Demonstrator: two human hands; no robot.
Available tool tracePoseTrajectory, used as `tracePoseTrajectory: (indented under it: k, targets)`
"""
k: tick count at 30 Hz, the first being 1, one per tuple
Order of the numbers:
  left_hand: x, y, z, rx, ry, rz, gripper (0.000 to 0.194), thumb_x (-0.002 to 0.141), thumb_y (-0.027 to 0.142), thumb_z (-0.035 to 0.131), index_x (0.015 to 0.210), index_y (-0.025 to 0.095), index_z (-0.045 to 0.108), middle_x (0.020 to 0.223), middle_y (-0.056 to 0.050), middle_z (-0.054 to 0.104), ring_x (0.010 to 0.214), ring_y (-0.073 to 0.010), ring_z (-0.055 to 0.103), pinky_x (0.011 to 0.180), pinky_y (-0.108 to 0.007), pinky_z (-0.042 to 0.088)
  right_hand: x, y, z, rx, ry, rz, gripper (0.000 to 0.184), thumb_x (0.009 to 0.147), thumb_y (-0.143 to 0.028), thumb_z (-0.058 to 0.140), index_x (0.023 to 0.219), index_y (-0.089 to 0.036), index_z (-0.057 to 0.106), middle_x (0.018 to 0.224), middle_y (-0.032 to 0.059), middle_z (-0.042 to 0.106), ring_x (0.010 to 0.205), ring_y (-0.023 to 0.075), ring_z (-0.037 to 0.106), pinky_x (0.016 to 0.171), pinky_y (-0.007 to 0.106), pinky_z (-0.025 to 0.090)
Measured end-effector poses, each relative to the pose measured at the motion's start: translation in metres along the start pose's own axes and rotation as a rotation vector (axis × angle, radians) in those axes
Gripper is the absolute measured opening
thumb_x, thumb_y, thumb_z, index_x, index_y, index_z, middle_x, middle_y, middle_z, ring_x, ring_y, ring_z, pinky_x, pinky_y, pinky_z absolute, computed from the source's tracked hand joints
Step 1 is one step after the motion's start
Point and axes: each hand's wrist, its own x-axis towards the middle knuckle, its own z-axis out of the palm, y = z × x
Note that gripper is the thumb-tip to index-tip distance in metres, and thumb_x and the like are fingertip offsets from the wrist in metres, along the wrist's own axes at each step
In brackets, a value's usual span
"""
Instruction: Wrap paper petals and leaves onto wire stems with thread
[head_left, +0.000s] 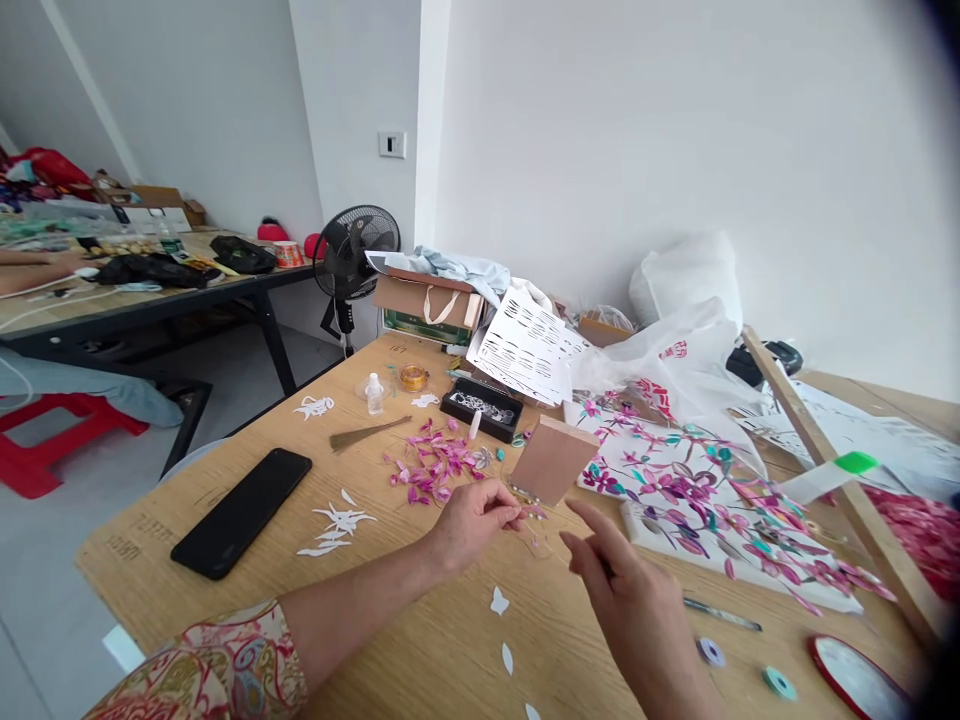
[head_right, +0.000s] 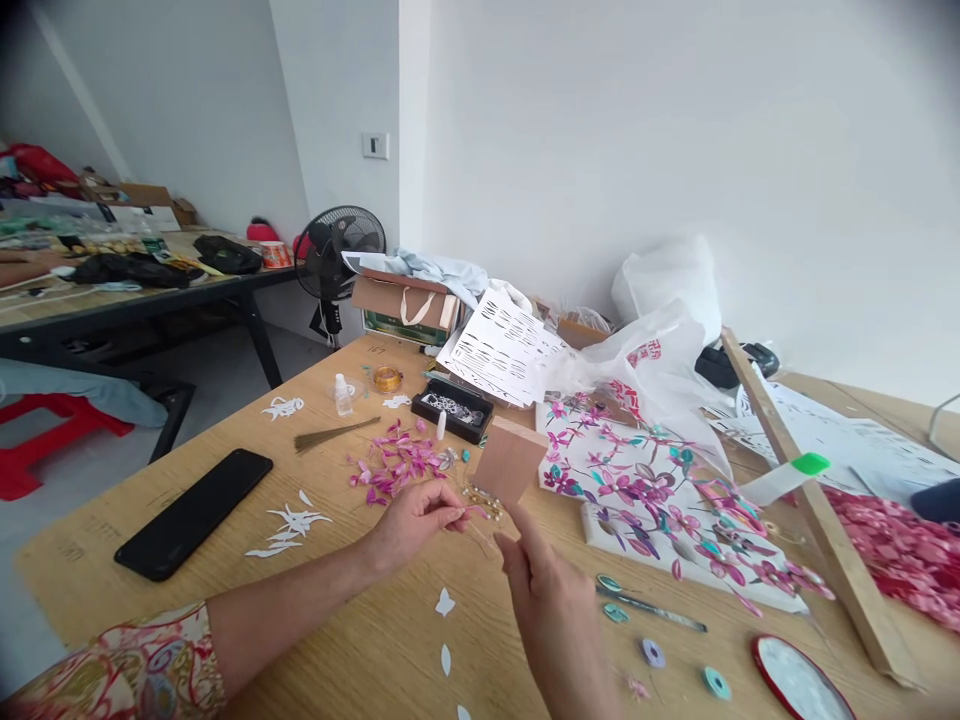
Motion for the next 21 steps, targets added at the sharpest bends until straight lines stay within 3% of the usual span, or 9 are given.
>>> tracePoseTrajectory:
  k: [2,4,7,10,12,16,19,21]
  targets:
    - [0.002,0.002,-0.001,-0.003,0.014,0.003,0.012,0.069,0.024,0.055,0.065,0.012,0.054,0.064,-0.001,0.059,0.062,-0.0103,0.055,0.061,-0.022,0.043,-0.006,-0.011,0.002,0.099,0.025,0.026,0.025,0.080,-0.037,0.040,0.085,-0.023,0.060,0.052,-0.0007,0.060,0.045,0.0134,0.056,0.043,0.021,0.039]
    - [0.003,0.003,-0.002,0.007,0.015,0.013,0.012,0.070,0.024,0.055,0.066,0.012,0.054,0.064,-0.001,0.059,0.062,-0.0102,0.055,0.061,-0.022,0.043,-0.009,-0.019,0.010,0.214,0.025,0.032,0.022,0.078,-0.035,0.043,0.075,-0.022,0.061,0.070,0.0041,0.065,0.057,0.0150,0.060,0.050,0.022,0.044]
    - [0.002,0.004,-0.001,0.056,0.007,0.037,0.012,0.071,0.025,0.053,0.069,0.013,0.056,0.063,0.000,0.058,0.063,-0.0105,0.055,0.061,-0.022,0.042,-0.008,-0.017,0.032,0.409,0.032,0.161,0.022,0.073,-0.033,0.048,0.085,-0.020,0.061,0.099,0.0097,0.061,0.057,0.0145,0.059,0.052,0.027,0.047]
    - [-0.001,0.004,-0.001,0.095,0.005,0.064,0.013,0.072,0.025,0.053,0.070,0.013,0.056,0.063,0.000,0.058,0.063,-0.0107,0.055,0.059,-0.021,0.042,-0.007,-0.008,0.052,0.633,-0.034,0.332,0.033,0.072,-0.033,0.050,0.102,-0.018,0.054,0.090,0.0076,0.064,0.056,0.0151,0.060,0.048,0.026,0.046]
    - [-0.002,0.004,-0.001,0.112,0.010,0.076,0.011,0.072,0.023,0.052,0.068,0.013,0.055,0.062,0.000,0.057,0.062,-0.0105,0.054,0.059,-0.021,0.041,-0.007,-0.006,0.058,0.681,-0.077,0.342,0.031,0.073,-0.034,0.050,0.099,-0.018,0.054,0.076,0.0040,0.065,0.062,0.0168,0.061,0.048,0.024,0.045]
    - [-0.003,0.007,-0.001,0.133,0.014,0.085,0.009,0.072,0.019,0.051,0.066,0.014,0.054,0.058,0.001,0.055,0.059,-0.0101,0.052,0.059,-0.021,0.042,-0.009,-0.012,0.051,0.343,-0.062,0.178,0.025,0.079,-0.035,0.040,0.074,-0.019,0.059,0.052,-0.0008,0.057,0.047,0.0133,0.054,0.046,0.022,0.039]
    - [-0.003,0.007,-0.003,0.246,-0.004,0.136,0.009,0.073,0.016,0.048,0.067,0.014,0.055,0.059,0.001,0.055,0.059,-0.0100,0.052,0.058,-0.021,0.041,-0.011,-0.017,0.045,0.123,-0.037,0.042,0.030,0.083,-0.033,0.034,0.069,-0.020,0.058,0.050,-0.0005,0.057,0.045,0.0122,0.052,0.044,0.020,0.034]
    - [-0.002,0.005,-0.005,0.406,-0.026,0.239,0.011,0.073,0.014,0.048,0.067,0.015,0.057,0.064,0.000,0.055,0.062,-0.0108,0.052,0.061,-0.022,0.041,-0.013,-0.018,0.042,0.023,-0.027,-0.014,0.033,0.084,-0.031,0.031,0.066,-0.020,0.057,0.051,0.0002,0.057,0.045,0.0119,0.052,0.044,0.020,0.033]
